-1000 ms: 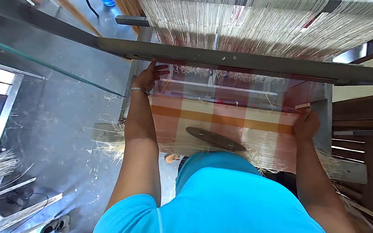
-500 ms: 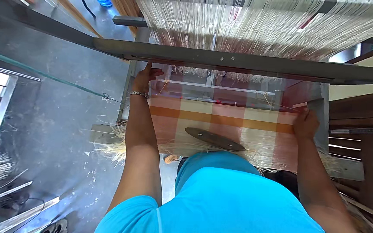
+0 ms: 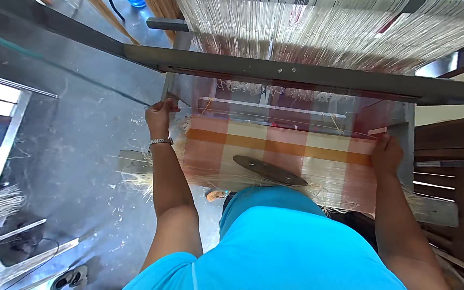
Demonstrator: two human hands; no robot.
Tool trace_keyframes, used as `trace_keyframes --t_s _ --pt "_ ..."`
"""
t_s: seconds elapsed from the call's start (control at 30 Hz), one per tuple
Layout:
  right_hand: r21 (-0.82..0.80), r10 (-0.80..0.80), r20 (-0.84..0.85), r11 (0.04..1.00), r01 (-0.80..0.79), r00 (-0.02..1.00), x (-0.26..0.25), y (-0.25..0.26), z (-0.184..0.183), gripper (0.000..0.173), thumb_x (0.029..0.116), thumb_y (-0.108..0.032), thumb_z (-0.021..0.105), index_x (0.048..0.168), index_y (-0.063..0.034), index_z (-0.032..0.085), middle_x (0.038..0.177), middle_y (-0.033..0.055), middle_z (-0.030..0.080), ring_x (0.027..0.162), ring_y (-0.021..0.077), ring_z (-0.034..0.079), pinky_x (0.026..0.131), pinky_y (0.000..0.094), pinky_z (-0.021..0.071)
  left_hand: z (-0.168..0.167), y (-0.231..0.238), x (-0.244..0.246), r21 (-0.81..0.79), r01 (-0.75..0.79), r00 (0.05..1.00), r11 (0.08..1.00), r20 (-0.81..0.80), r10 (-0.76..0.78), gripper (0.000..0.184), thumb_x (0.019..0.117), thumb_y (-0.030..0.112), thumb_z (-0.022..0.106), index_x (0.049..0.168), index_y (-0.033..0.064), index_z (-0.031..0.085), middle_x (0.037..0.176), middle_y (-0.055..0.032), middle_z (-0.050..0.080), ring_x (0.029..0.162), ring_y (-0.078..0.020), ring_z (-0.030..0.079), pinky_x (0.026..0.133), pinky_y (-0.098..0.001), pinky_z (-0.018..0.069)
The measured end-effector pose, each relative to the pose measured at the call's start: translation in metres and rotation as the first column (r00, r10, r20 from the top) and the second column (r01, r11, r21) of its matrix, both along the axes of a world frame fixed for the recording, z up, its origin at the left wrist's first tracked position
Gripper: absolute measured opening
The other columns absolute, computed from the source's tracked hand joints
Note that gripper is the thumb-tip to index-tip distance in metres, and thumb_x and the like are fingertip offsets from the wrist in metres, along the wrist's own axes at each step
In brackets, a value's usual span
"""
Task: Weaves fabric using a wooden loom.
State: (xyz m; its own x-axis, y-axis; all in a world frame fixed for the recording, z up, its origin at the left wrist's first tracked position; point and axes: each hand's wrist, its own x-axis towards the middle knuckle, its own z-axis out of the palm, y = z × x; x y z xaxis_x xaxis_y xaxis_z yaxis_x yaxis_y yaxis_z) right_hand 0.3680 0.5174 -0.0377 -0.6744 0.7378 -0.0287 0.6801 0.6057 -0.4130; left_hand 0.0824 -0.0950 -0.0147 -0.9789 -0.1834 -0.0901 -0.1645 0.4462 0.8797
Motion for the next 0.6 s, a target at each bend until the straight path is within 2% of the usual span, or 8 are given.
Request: trace_keyframes --t_s 0.2,0.33,0.4,0.47,0.53,0.6 --pt "0.015 -0.011 0.007 1.000 0.011 1.000 0.001 0.000 -0.003 0.056 0.1131 -0.034 0.025 0.129 0.0079 0.058 0.119 0.0307 0.066 0.118 0.0425 0.064 0.103 0.0551 0.0472 -0.003 -0.012 0.022 -0.165 -0.070 0.997 0.984 0.022 0.075 0.045 0.1038 0.043 0.055 0.095 0.0029 0.075 0.089 -0.0054 0.077 0.085 -0.0152 0.072 0.089 -0.0478 0.0543" --pt "-0.009 -0.027 0.009 1.000 0.027 1.000 0.000 -0.004 -0.001 0.054 0.1132 -0.034 0.025 0.130 0.0072 0.057 0.116 0.0322 0.066 0.114 0.0456 0.065 0.099 0.0596 0.0480 -0.017 -0.013 0.028 -0.086 -0.076 0.996 0.993 0.045 0.080 0.045 0.1051 0.041 0.054 0.101 0.0005 0.073 0.094 -0.0071 0.077 0.089 -0.0154 0.072 0.092 -0.0452 0.0538" --pt "-0.003 -0.034 -0.015 0.999 0.034 0.999 0.002 -0.001 -0.003 0.056 0.1132 -0.035 0.025 0.129 0.0079 0.057 0.114 0.0342 0.066 0.111 0.0495 0.065 0.097 0.0640 0.0478 -0.026 -0.005 0.026 0.038 -0.052 0.998 0.998 0.023 0.051 0.041 0.1064 0.035 0.053 0.105 -0.0024 0.071 0.097 -0.0059 0.076 0.090 -0.0097 0.071 0.092 -0.0347 0.0552" --pt "0.000 -0.037 -0.037 0.999 0.037 0.999 0.005 0.004 -0.008 0.057 0.1130 -0.037 0.025 0.128 0.0076 0.058 0.113 0.0349 0.065 0.110 0.0510 0.065 0.095 0.0667 0.0476 -0.034 0.001 0.026 0.122 -0.046 0.999 0.992 0.034 0.042 0.037 0.1067 0.030 0.053 0.110 -0.0028 0.070 0.101 -0.0051 0.075 0.092 -0.0065 0.070 0.091 -0.0287 0.0546" --pt "-0.009 -0.033 -0.038 0.999 0.033 0.999 0.005 0.006 -0.010 0.057 0.1129 -0.038 0.025 0.127 0.0067 0.059 0.113 0.0348 0.065 0.110 0.0516 0.064 0.095 0.0676 0.0473 -0.039 0.003 0.026 0.087 -0.069 0.994 0.994 0.088 0.062 0.037 0.1055 0.030 0.056 0.112 -0.0035 0.070 0.106 -0.0082 0.074 0.095 -0.0079 0.068 0.092 -0.0303 0.0529" --pt "-0.014 -0.035 -0.024 0.999 0.034 0.999 0.005 0.006 -0.009 0.057 0.1130 -0.037 0.026 0.129 0.0059 0.059 0.114 0.0342 0.066 0.112 0.0508 0.064 0.096 0.0670 0.0463 -0.042 0.004 0.028 -0.006 -0.108 0.985 0.994 0.138 0.108 0.039 0.1038 0.031 0.059 0.112 -0.0064 0.068 0.110 -0.0152 0.072 0.099 -0.0151 0.068 0.097 -0.0377 0.0521"
